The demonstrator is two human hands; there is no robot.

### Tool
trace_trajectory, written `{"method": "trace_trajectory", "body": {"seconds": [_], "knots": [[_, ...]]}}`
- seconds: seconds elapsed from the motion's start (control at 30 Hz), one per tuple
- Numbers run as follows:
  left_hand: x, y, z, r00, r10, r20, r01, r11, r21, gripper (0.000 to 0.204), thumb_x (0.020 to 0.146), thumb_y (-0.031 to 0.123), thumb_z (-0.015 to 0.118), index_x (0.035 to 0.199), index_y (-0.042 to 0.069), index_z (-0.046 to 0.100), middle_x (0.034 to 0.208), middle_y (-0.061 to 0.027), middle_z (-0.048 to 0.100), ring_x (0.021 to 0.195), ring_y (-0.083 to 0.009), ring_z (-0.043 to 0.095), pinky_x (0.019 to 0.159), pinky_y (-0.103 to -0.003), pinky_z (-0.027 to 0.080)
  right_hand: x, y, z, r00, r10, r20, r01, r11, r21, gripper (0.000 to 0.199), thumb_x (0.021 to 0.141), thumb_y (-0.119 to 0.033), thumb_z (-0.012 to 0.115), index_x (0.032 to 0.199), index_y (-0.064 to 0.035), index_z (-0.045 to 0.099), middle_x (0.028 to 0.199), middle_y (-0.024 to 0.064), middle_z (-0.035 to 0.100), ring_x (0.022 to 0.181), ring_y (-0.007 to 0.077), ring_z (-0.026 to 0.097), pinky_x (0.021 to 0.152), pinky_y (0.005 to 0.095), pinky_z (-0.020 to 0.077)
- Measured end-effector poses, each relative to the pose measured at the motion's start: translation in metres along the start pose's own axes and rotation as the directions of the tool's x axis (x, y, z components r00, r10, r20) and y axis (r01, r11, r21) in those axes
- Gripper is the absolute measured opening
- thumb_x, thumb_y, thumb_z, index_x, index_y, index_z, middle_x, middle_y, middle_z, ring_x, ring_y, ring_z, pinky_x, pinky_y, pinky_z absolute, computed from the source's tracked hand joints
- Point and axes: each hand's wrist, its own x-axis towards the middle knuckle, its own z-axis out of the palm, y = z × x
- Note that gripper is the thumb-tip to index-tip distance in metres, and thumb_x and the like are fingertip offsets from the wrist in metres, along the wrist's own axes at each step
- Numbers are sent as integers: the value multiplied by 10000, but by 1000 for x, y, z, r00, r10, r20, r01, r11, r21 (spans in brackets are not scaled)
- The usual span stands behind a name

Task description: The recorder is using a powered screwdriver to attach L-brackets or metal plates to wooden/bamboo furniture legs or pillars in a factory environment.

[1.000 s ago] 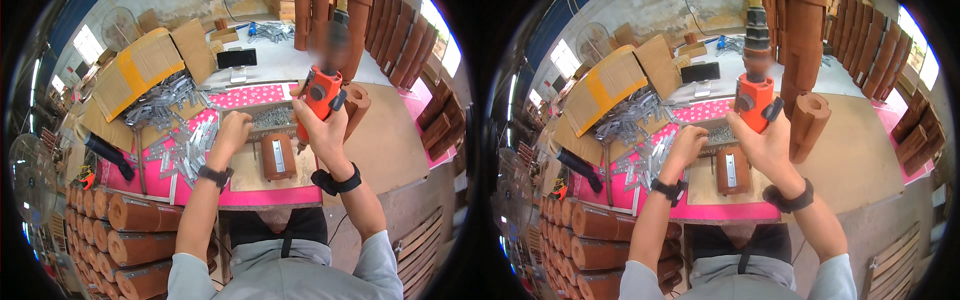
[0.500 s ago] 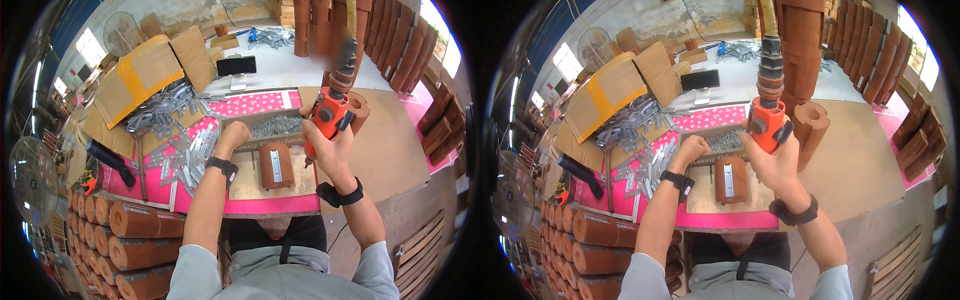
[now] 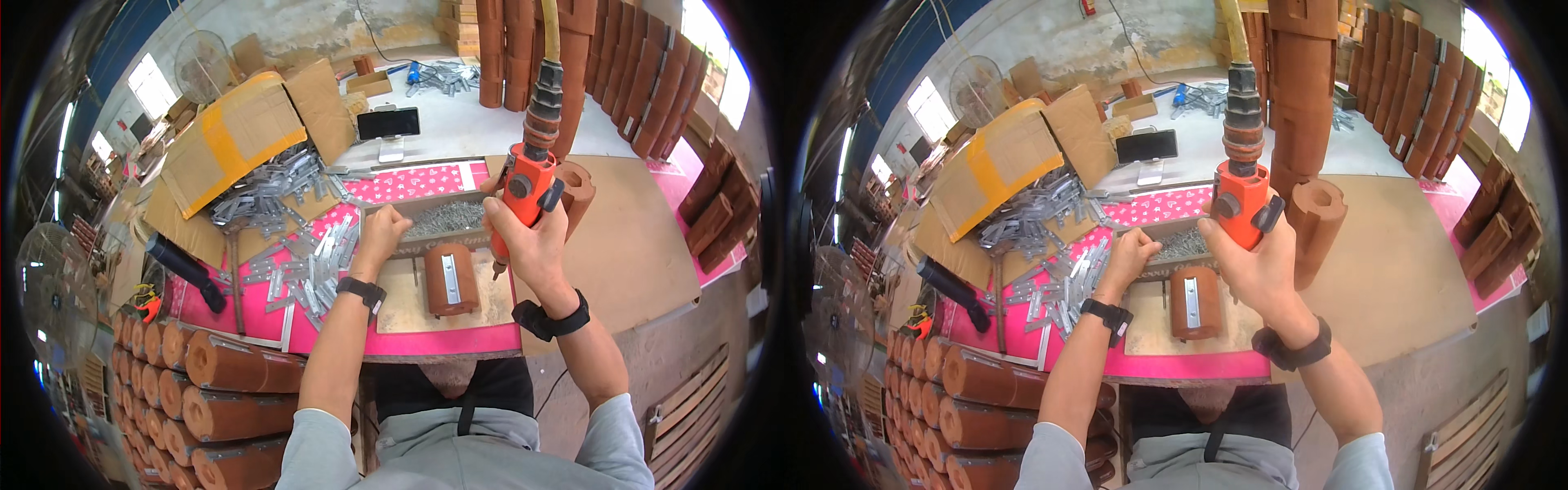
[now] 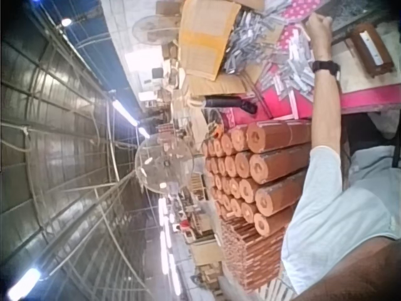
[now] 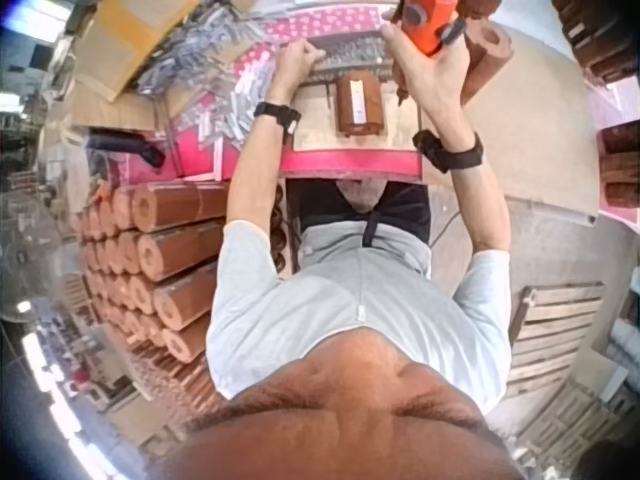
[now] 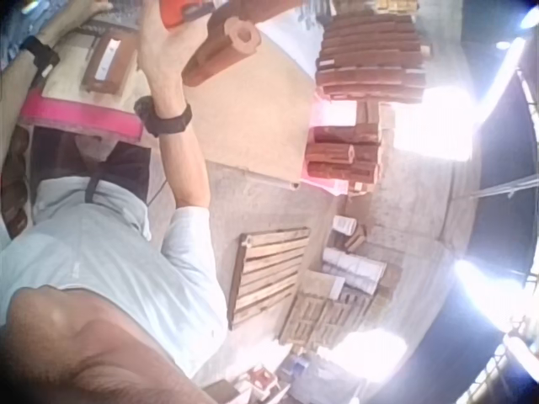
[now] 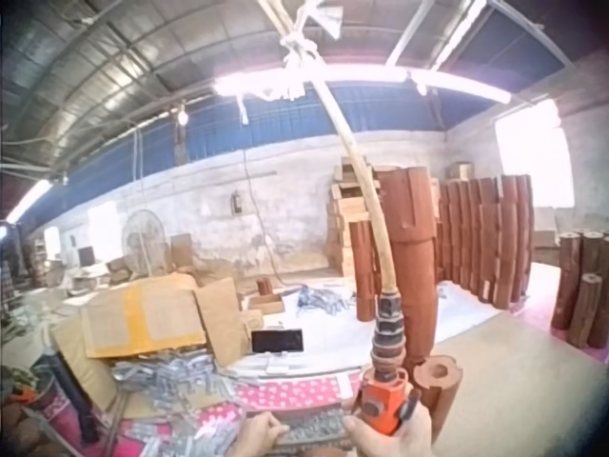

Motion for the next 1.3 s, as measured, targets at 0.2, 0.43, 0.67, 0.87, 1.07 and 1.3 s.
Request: {"method": "trace_trajectory", "body": {"seconds": [0.2,0.43,0.67,0.87,1.07,1.3], "knots": [[0,-5,-1,999,50,21,-52,995,80,146,772,104,678,775,-34,631,731,-152,664,687,-261,647,666,-364,505,0,-3,2,1000,0,31,0,1000,5,267,836,-70,718,1033,-11,549,881,24,618,736,68,571,625,241,486],[-1,-10,-6,917,367,-154,-360,930,70,202,840,53,617,1019,-28,663,861,-98,675,752,-209,642,712,-311,505,2,-10,6,997,61,50,-61,998,-4,251,839,-65,713,1022,-12,549,876,19,615,754,69,566,664,245,483],[-78,63,-20,992,-107,65,123,753,-646,174,933,67,587,1071,-9,659,955,-50,671,834,-106,624,757,-251,506,14,-7,20,999,-38,22,36,996,76,246,840,-69,701,1022,-6,548,872,15,622,782,69,564,696,252,483],[-111,62,-12,994,-37,104,96,751,-654,181,954,63,571,1085,-32,651,995,-69,674,886,-126,622,836,-286,499,19,-4,38,994,-82,66,80,996,31,239,828,-95,721,997,-14,572,887,27,641,789,81,581,713,259,492],[-122,62,-5,983,-78,163,169,718,-675,152,940,25,575,1068,-30,636,997,-89,684,923,-159,666,835,-282,525,19,0,46,991,-101,87,101,995,13,244,842,-91,704,1013,-3,553,875,45,641,743,93,598,672,265,511],[-124,70,-3,992,-97,80,126,783,-609,247,857,-32,661,1099,-12,617,1027,-85,677,912,-149,661,835,-276,518,18,-1,46,988,-96,117,103,993,-53,254,866,-81,682,1043,25,535,914,70,648,719,100,618,648,264,536]]}}
